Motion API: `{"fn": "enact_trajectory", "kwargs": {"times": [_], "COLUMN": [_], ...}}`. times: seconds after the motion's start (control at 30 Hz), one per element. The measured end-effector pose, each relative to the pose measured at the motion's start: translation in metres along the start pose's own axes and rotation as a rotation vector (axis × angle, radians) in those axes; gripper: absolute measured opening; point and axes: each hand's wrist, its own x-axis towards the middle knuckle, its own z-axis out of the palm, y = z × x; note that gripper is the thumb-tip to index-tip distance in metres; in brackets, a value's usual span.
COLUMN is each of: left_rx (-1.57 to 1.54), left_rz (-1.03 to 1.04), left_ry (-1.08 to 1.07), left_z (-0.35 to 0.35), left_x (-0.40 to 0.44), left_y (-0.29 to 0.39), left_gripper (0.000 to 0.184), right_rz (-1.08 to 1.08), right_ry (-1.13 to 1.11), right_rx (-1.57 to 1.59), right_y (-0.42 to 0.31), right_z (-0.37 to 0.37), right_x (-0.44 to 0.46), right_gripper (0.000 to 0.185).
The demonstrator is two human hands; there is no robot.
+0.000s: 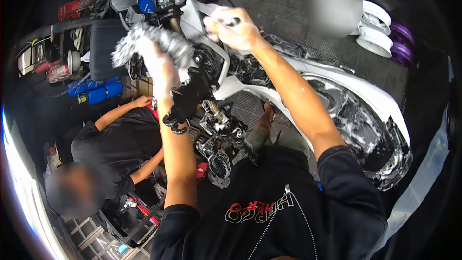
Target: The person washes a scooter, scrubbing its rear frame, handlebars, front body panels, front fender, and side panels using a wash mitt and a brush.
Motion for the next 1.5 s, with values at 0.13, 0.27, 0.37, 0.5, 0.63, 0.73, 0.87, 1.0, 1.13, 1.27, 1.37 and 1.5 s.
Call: {"fn": "enact_trajectory", "kwargs": {"times": [0.13, 0.27, 0.37, 0.5, 0.63, 0.73, 0.87, 1.0, 1.13, 1.27, 1.37, 1.5], "left_rx": [0.604, 0.121, -0.22, -0.73, -1.053, -1.014, -0.28, -0.492, -1.117, -1.288, -1.605, -1.435], "left_rz": [0.282, 0.036, -0.103, -0.241, -0.193, -0.287, -0.233, -0.314, -0.525, -0.464, -0.533, -0.424], "left_ry": [-0.081, -0.014, 0.153, 0.462, 0.36, 0.144, -0.018, -0.236, -0.019, -0.242, -0.634, -0.534], "left_z": [0.025, 0.025, 0.008, -0.024, -0.046, -0.05, -0.061, -0.06, -0.048, -0.047, -0.042, -0.028], "left_x": [0.013, 0.035, 0.024, 0.027, 0.09, 0.15, 0.184, 0.185, 0.145, 0.177, 0.231, 0.253], "left_y": [0.015, -0.005, -0.021, -0.03, -0.043, -0.018, 0.024, -0.022, -0.053, -0.079, -0.085, -0.061], "left_gripper": [0.038, 0.037, 0.037, 0.038, 0.04, 0.046, 0.052, 0.036, 0.023, 0.022, 0.027, 0.034], "right_rz": [-0.34, -0.489, -0.589, -0.074, -0.329, -0.214, -0.221, -0.02, -0.088, -0.004, -0.02, 0.096], "right_ry": [0.151, 0.106, 0.265, 0.073, 0.122, -0.058, 0.016, -0.013, -0.136, -0.281, -0.292, -0.323], "right_rx": [-0.051, -0.279, -0.351, 0.32, -0.009, -0.109, -0.173, 0.128, 0.291, 0.273, 0.307, 0.135], "right_y": [-0.031, -0.051, -0.058, -0.053, -0.081, -0.085, -0.054, -0.032, -0.022, -0.028, -0.029, -0.039], "right_z": [-0.012, -0.004, -0.011, -0.015, 0.015, 0.045, 0.073, 0.069, 0.069, 0.066, 0.059, 0.052], "right_x": [-0.01, 0.009, 0.038, 0.05, 0.079, 0.111, 0.164, 0.183, 0.195, 0.206, 0.224, 0.222], "right_gripper": [0.007, 0.007, 0.009, 0.019, 0.02, 0.023, 0.022, 0.023, 0.03, 0.032, 0.022, 0.027]}}
